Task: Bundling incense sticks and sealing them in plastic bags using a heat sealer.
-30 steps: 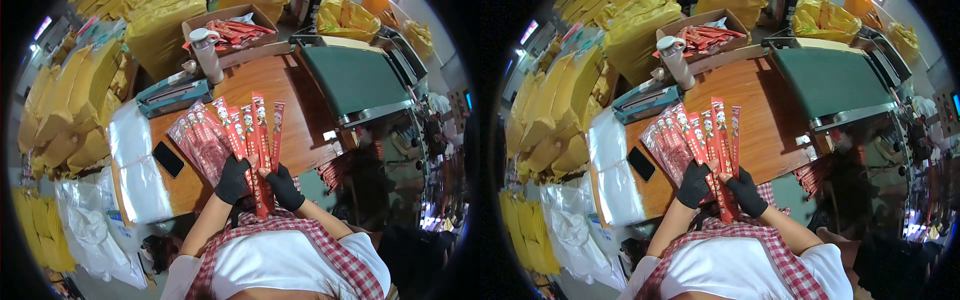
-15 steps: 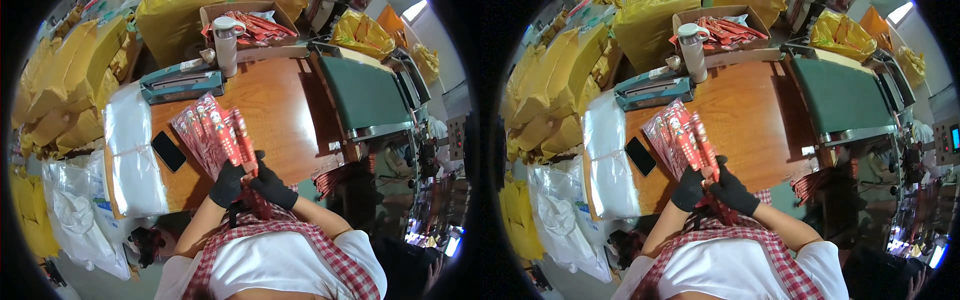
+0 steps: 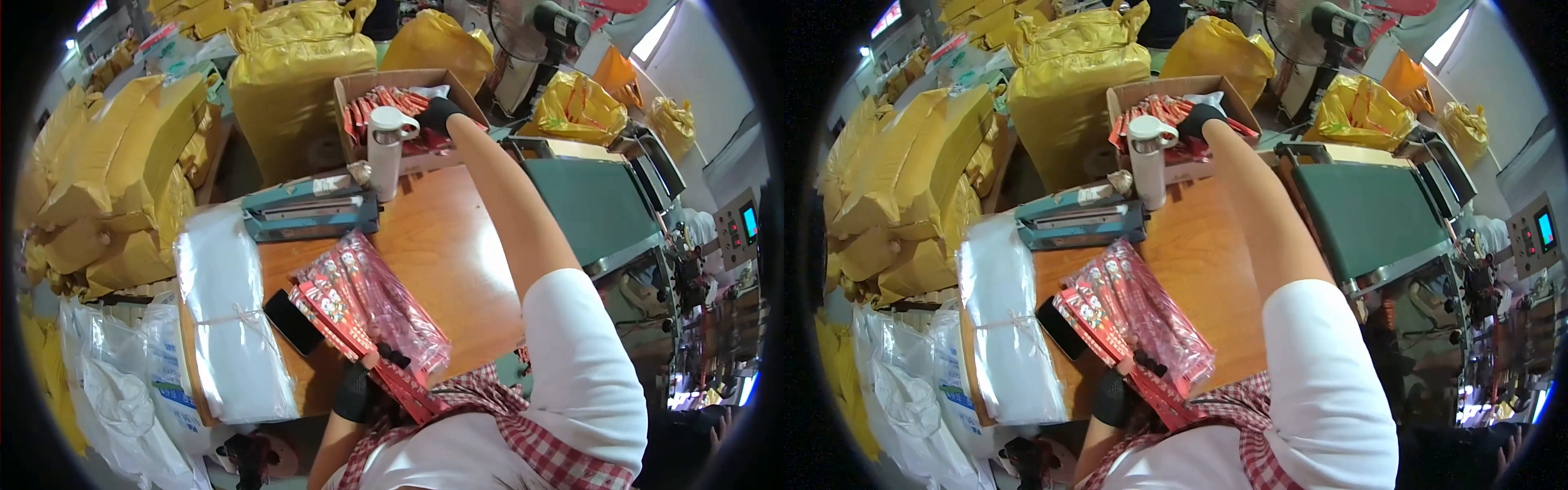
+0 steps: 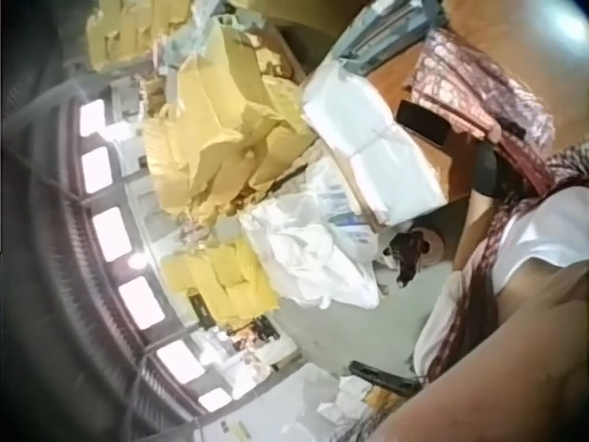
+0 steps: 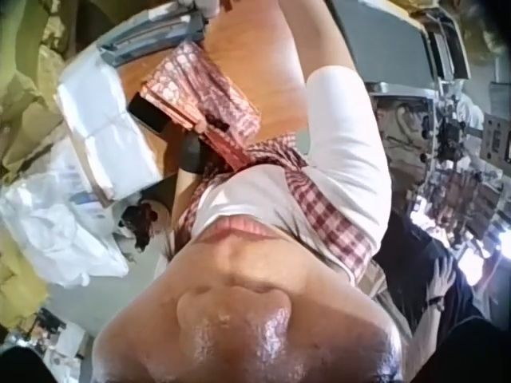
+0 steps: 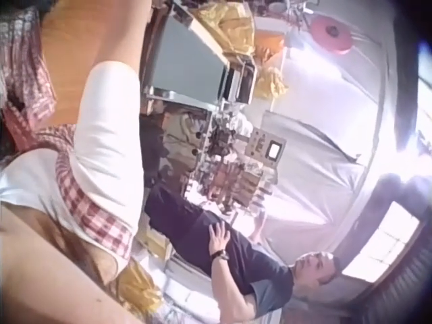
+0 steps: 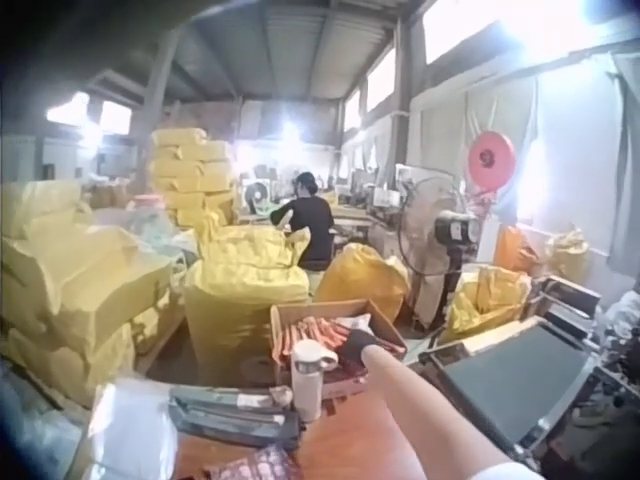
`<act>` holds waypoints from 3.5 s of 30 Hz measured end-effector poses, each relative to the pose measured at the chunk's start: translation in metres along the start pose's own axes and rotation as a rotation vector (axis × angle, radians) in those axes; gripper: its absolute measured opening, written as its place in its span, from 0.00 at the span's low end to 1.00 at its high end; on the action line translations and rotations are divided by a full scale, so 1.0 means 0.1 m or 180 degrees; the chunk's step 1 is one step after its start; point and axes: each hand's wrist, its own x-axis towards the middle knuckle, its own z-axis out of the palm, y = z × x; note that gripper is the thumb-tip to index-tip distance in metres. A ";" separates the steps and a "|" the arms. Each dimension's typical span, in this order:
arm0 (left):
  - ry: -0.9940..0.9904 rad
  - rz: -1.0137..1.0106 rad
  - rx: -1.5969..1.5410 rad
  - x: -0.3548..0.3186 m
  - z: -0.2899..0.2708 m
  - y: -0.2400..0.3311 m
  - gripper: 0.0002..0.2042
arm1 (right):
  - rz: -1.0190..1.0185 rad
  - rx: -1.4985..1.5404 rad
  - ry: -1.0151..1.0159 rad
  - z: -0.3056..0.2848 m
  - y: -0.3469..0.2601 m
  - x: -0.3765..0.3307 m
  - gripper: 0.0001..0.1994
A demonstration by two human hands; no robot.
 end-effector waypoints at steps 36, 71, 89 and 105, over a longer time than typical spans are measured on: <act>-0.0829 0.2581 0.6735 -0.29 0.19 -0.73 0.28 | 0.1413 0.2000 0.0087 1.12 -0.09 -5.78 0.29; -0.0940 0.3038 0.5643 -0.14 0.16 -0.43 0.06 | 0.0332 0.3345 -0.0601 1.08 -0.75 -4.79 0.20; -0.0806 -0.0032 0.7169 -1.07 -0.20 -0.50 0.09 | -0.0405 0.0681 -0.0693 1.22 -0.64 -5.52 0.06; -0.1003 0.3665 0.5474 -0.17 1.93 1.29 0.08 | -0.1263 0.1464 0.1510 -1.22 -1.12 -3.41 0.14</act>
